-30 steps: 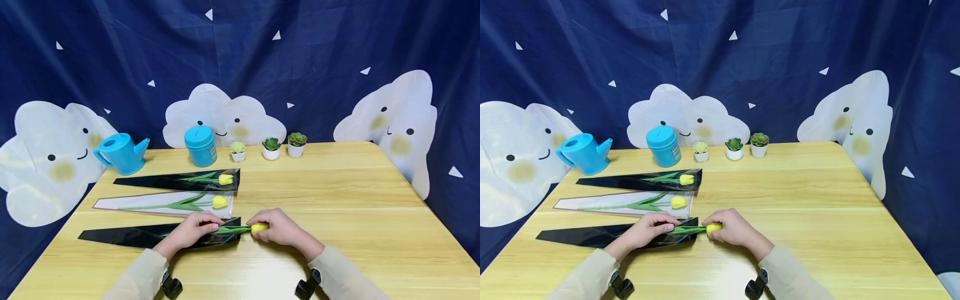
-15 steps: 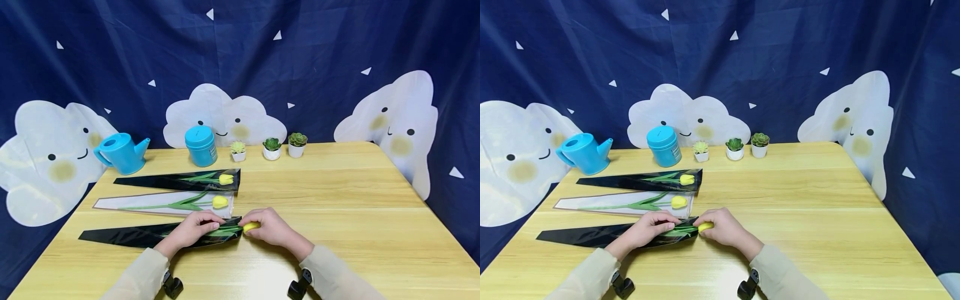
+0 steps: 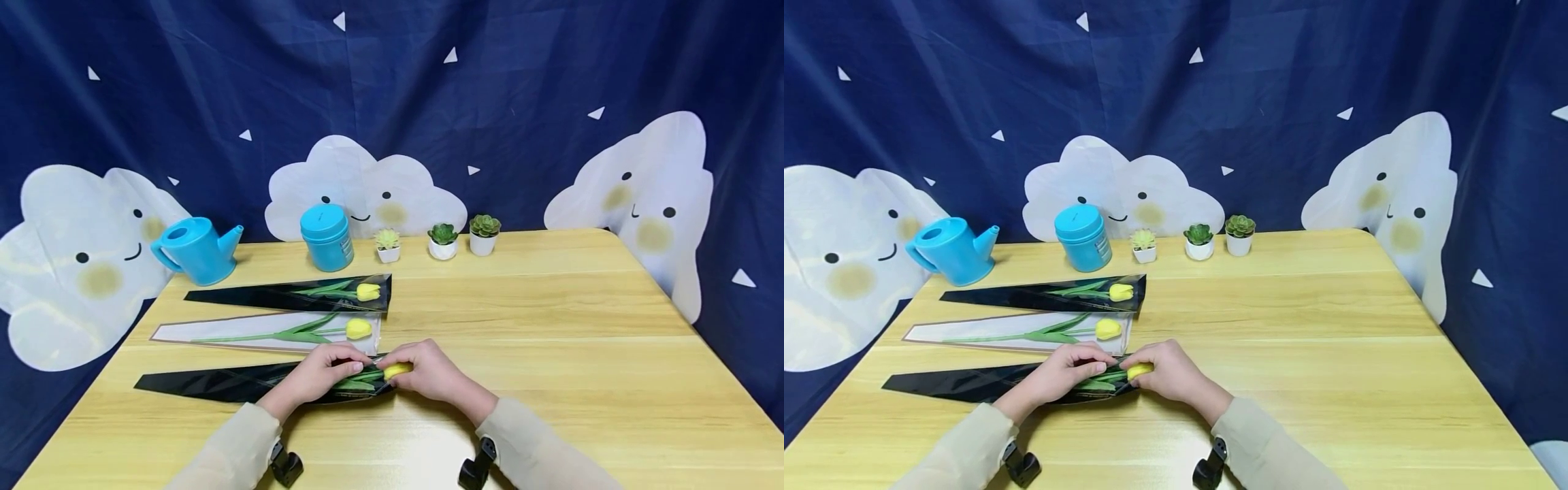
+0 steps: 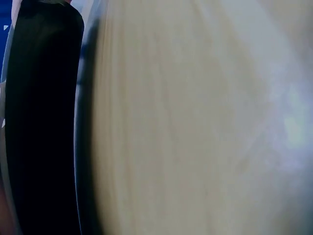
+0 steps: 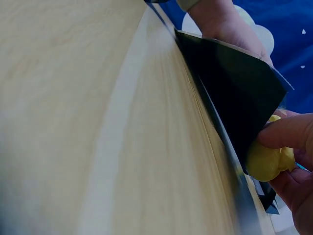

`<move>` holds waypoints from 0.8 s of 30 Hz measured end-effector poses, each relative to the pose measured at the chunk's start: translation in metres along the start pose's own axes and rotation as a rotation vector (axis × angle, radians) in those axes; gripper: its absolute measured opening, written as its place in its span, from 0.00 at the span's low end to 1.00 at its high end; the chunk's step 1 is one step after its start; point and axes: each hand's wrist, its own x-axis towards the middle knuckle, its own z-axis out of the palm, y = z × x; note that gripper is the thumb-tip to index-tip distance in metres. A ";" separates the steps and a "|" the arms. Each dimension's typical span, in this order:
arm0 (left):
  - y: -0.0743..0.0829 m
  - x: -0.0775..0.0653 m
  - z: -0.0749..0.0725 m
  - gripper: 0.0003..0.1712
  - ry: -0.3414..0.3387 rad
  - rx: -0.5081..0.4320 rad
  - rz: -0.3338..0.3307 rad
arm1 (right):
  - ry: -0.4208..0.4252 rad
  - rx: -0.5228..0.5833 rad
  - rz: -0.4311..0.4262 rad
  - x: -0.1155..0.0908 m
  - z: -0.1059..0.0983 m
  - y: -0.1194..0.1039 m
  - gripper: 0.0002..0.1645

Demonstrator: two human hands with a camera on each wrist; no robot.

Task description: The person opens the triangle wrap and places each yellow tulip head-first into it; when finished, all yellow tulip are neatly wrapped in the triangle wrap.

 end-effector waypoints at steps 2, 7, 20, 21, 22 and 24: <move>0.000 0.000 0.000 0.11 0.001 0.000 -0.002 | -0.005 0.017 0.023 0.001 0.001 0.000 0.18; 0.001 -0.001 0.000 0.12 0.000 0.002 -0.003 | -0.035 0.032 0.049 0.000 0.001 0.003 0.20; -0.001 -0.003 0.000 0.12 0.013 0.027 -0.005 | 0.032 0.136 0.135 -0.012 -0.006 0.013 0.14; -0.001 -0.003 0.000 0.12 0.014 0.031 0.000 | 0.045 0.139 0.136 -0.012 -0.005 0.012 0.13; -0.001 -0.003 0.000 0.12 0.016 0.032 0.002 | 0.059 0.144 0.138 -0.012 -0.004 0.011 0.12; -0.001 -0.003 0.001 0.11 0.020 0.034 0.006 | 0.085 0.158 0.139 -0.011 -0.002 0.008 0.11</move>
